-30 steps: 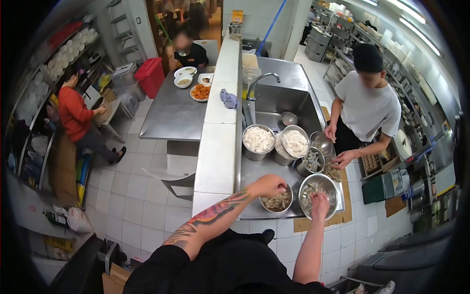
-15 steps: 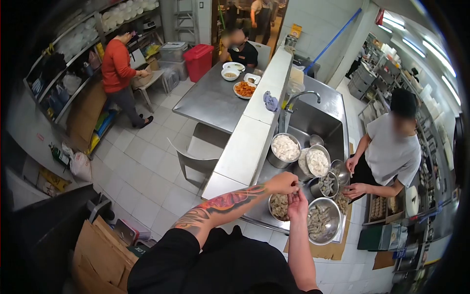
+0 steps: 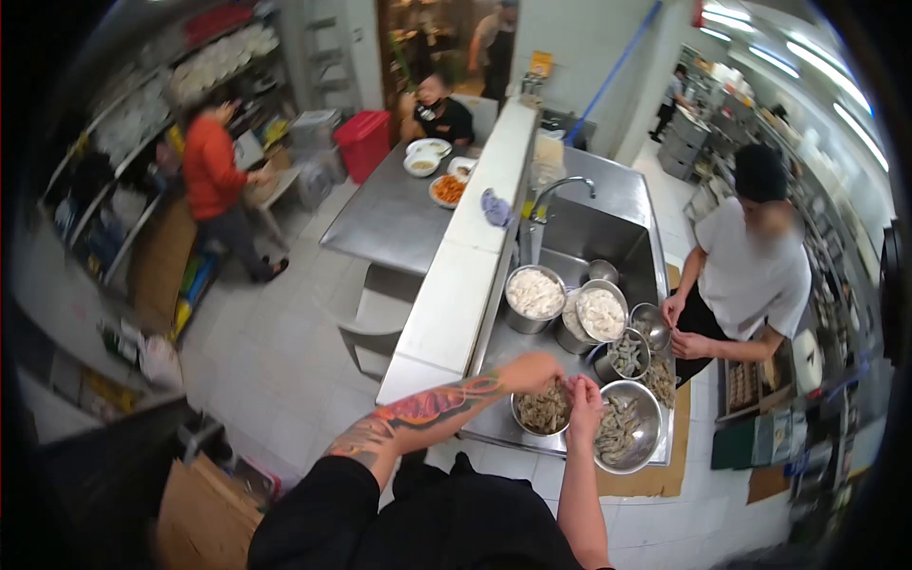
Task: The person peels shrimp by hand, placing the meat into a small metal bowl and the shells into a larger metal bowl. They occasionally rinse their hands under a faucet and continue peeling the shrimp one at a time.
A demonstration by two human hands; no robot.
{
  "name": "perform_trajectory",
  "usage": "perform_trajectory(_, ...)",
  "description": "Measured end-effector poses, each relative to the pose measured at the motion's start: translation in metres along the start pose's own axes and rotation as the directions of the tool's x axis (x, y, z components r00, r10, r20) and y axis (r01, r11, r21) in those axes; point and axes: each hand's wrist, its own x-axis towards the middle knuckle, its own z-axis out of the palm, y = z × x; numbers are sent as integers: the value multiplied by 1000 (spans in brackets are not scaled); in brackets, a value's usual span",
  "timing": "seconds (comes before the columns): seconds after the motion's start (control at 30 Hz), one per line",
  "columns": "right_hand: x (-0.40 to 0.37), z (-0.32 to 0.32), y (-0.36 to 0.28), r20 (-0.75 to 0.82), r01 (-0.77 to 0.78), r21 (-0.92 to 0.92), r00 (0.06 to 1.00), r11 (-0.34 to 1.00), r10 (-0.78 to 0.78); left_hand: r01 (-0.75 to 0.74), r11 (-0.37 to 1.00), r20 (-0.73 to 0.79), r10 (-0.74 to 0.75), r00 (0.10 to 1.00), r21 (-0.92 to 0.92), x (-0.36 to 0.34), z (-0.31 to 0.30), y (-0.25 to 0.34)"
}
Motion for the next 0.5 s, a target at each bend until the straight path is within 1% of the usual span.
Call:
perform_trajectory(0.03,4,3,5,-43,15,32,999,999,-14,-33,999,41,32,999,20,2,-2,2)
perform_trajectory(0.1,1,5,26,37,-51,-60,998,997,53,-58,998,24,59,998,-30,-2,5,8)
perform_trajectory(0.13,-6,10,29,16,-17,-105,1000,994,18,-93,995,105,95,990,-23,-1,9,5)
perform_trajectory(0.2,-20,17,14,54,-79,-110,995,991,85,-14,999,74,11,997,50,3,18,-2)
perform_trajectory(0.23,-22,16,20,-5,-93,-63,996,994,93,-45,997,145,36,989,60,1,18,-1)
perform_trajectory(0.3,-21,9,30,94,-74,-93,992,993,82,-32,999,79,35,996,-33,0,8,5)
perform_trajectory(0.33,-23,7,26,60,-78,-74,995,994,82,-49,998,113,53,992,-31,1,6,6)
perform_trajectory(0.4,-26,8,17,131,-86,-120,986,989,102,-41,997,61,45,997,-64,3,2,8)
perform_trajectory(0.43,-25,9,13,111,-98,-121,987,988,112,-45,996,78,51,996,-77,4,1,8)
perform_trajectory(0.5,-24,12,8,117,-157,-24,980,987,159,-117,984,-27,114,993,-135,5,0,5)
